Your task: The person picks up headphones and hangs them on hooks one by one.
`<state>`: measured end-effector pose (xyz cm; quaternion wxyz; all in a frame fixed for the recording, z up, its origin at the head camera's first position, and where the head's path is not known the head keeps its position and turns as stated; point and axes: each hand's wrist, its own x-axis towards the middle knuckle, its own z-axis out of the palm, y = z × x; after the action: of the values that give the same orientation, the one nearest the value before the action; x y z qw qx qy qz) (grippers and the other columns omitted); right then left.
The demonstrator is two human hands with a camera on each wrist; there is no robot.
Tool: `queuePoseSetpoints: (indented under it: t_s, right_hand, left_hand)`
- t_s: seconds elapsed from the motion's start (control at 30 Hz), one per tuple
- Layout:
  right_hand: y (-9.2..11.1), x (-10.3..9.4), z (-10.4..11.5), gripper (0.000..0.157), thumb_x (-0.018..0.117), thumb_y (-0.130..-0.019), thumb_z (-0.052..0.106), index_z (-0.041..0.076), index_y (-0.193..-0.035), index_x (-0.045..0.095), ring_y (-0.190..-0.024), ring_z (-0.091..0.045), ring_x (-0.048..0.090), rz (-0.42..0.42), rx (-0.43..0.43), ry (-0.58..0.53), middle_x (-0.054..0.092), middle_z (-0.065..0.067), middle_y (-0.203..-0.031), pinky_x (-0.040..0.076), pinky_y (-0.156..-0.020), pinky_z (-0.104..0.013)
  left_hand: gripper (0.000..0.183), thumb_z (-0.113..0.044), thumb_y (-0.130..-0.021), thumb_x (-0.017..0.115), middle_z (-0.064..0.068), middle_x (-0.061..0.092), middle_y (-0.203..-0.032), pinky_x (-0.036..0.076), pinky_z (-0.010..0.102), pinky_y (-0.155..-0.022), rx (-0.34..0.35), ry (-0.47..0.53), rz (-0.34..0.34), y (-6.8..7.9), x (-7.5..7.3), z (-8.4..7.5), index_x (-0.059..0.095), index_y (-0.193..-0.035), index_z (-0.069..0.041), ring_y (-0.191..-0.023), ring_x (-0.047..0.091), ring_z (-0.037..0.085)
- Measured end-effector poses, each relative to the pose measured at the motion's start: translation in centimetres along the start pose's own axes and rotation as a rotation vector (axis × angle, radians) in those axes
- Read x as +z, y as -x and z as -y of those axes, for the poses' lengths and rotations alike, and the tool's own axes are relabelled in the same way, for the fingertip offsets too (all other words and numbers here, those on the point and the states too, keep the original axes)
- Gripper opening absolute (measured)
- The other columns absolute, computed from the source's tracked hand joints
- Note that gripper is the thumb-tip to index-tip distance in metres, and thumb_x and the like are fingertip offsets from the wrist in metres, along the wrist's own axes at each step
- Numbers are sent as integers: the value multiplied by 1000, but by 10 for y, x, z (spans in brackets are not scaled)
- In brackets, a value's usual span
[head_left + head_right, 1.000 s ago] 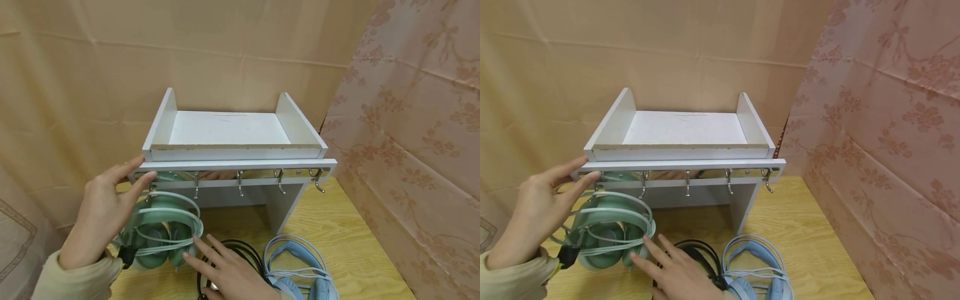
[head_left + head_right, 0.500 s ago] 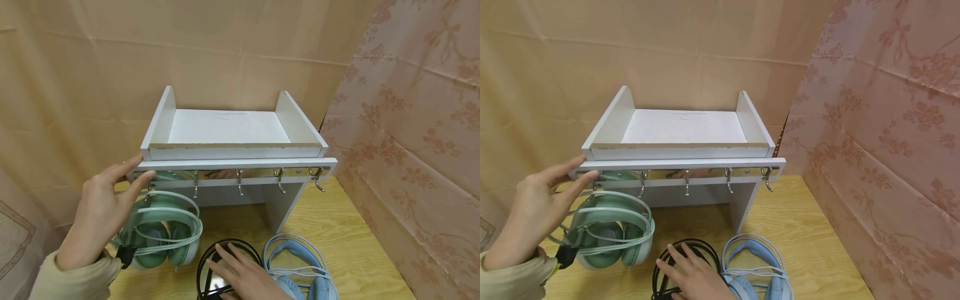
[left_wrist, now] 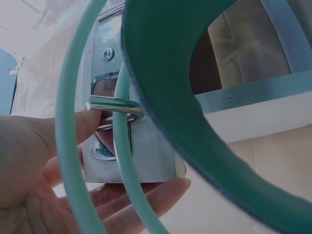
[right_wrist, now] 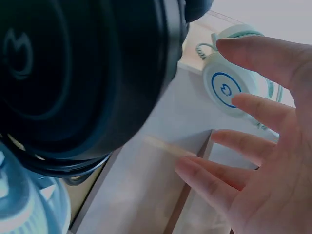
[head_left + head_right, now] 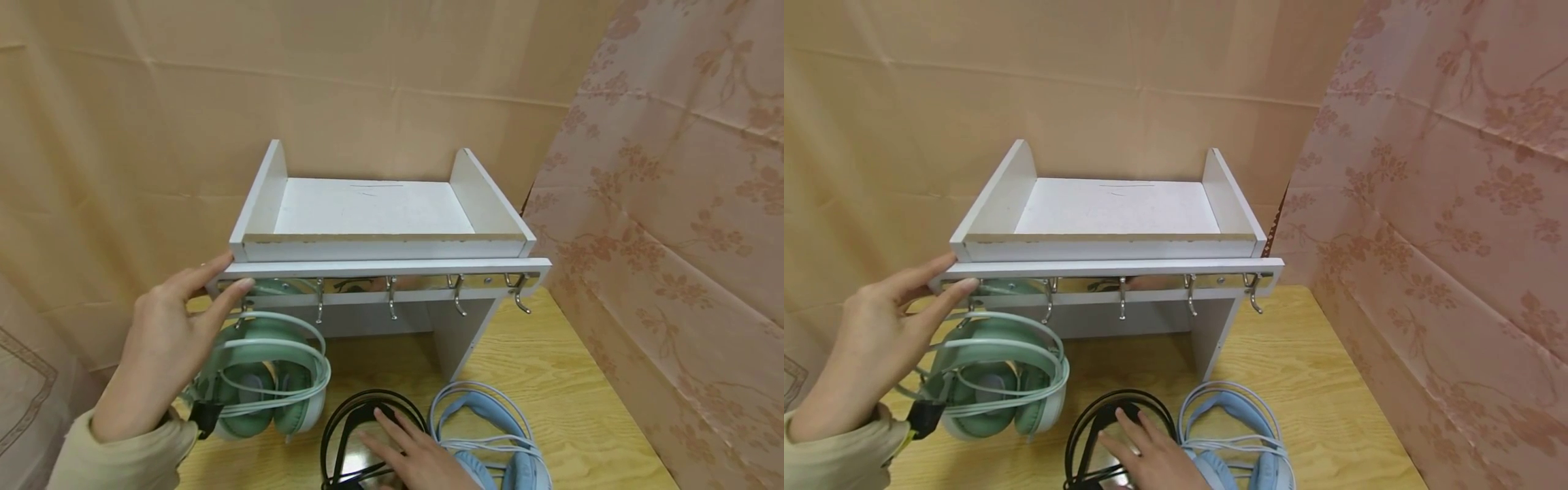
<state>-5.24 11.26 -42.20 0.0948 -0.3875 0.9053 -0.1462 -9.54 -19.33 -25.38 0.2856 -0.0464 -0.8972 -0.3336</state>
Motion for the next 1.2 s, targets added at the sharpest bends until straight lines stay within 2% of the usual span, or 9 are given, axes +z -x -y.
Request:
queuePoseSetpoints:
  t_s: [0.13,0.27,0.4,0.5,0.83,1.03,1.2]
  right_hand:
    - [4,2,-1,77,39,-83,71,35,-147,17,-135,-35,33,13,12,12,26,-7,-153,44,-91,-53]
    - [9,4,-5,77,43,-82,70,36,-147,19,-135,-37,32,45,31,-59,25,-8,-153,42,-91,-57]
    - [14,6,-10,79,46,-82,68,34,-147,18,-133,-41,33,65,8,-81,26,-12,-152,43,-89,-58]
    - [19,8,-11,76,44,-83,69,34,-147,20,-131,-41,36,77,23,-71,28,-12,-151,44,-88,-57]
    - [28,13,-9,77,44,-79,74,34,-143,31,-123,-39,46,63,214,-68,37,-15,-145,46,-84,-57]
    - [31,18,-7,81,47,-74,77,29,-139,40,-117,-39,51,53,321,-85,42,-18,-141,47,-82,-56]
    - [31,21,-11,84,50,-73,75,23,-138,43,-105,-42,57,34,340,-104,45,-25,-135,50,-77,-53]
  left_hand:
    - [45,-29,-85,68,20,63,-117,45,51,-78,1,-1,2,0,0,0,60,-125,-9,-102,62,38]
    - [46,-29,-85,67,21,62,-117,44,54,-80,3,4,2,0,0,1,59,-125,-9,-103,60,40]
    - [46,-30,-85,67,22,61,-118,43,56,-82,1,7,9,0,0,1,59,-125,-9,-105,59,41]
    - [47,-32,-85,66,21,61,-120,42,56,-84,-5,9,19,1,-1,0,59,-126,-10,-106,58,41]
    - [47,-31,-85,67,21,61,-119,42,57,-84,-2,2,8,1,-1,0,59,-126,-10,-107,57,43]
    - [48,-35,-86,64,19,58,-125,41,56,-86,-20,11,35,1,-1,0,57,-128,-12,-111,55,42]
    - [47,-32,-86,65,21,60,-121,42,57,-85,-6,6,22,1,-1,0,58,-127,-11,-106,58,41]
